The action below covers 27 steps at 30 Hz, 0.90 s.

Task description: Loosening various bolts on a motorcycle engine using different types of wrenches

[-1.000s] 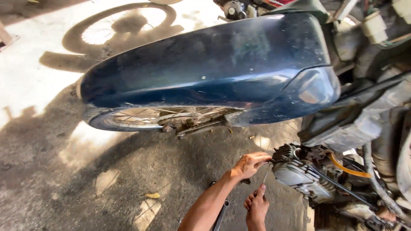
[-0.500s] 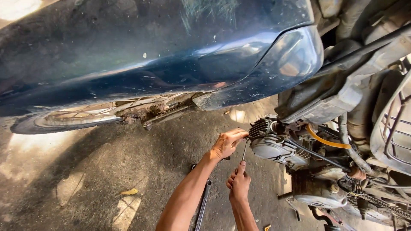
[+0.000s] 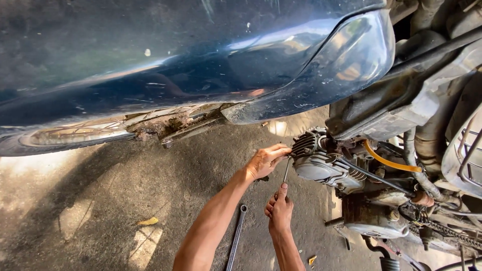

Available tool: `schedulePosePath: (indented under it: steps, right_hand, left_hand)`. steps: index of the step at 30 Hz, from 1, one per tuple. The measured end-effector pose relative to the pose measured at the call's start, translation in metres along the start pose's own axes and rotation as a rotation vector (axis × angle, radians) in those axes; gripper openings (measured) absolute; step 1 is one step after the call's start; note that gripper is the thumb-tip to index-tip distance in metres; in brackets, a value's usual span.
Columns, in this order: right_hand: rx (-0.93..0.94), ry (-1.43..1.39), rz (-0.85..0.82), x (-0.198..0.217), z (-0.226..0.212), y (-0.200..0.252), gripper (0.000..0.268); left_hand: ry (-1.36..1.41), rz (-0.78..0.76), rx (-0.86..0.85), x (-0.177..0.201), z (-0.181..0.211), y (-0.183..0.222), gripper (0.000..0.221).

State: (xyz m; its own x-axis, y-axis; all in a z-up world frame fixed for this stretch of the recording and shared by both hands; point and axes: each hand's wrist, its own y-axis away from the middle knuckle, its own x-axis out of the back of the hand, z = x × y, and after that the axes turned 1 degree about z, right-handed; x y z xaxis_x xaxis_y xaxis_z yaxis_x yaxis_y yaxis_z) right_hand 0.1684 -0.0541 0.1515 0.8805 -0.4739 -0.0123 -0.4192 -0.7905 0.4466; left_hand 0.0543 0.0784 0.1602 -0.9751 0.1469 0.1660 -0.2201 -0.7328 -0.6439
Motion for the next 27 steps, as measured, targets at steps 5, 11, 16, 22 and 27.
schedulePosePath:
  steps: [5,11,16,22,27]
  right_hand:
    - [-0.022,-0.022,-0.018,-0.007,0.005,-0.005,0.052]
    - [-0.035,-0.025,-0.007,-0.016,0.010,-0.009,0.052]
    - [-0.034,-0.013,-0.012,-0.019,0.011,-0.014,0.051]
    - [-0.052,0.018,0.016,-0.026,0.006,-0.009,0.053]
    - [-0.074,0.005,-0.009,-0.031,-0.002,-0.007,0.051]
  left_hand:
    - [-0.006,0.029,0.003,0.008,-0.007,0.003,0.032]
    - [-0.024,-0.004,-0.010,0.014,-0.023,0.005,0.033]
    - [-0.017,-0.012,-0.023,0.014,-0.038,0.004,0.035]
    - [-0.015,-0.009,-0.039,0.021,-0.034,0.002,0.036]
    - [-0.002,-0.022,-0.031,0.018,-0.047,0.001,0.039]
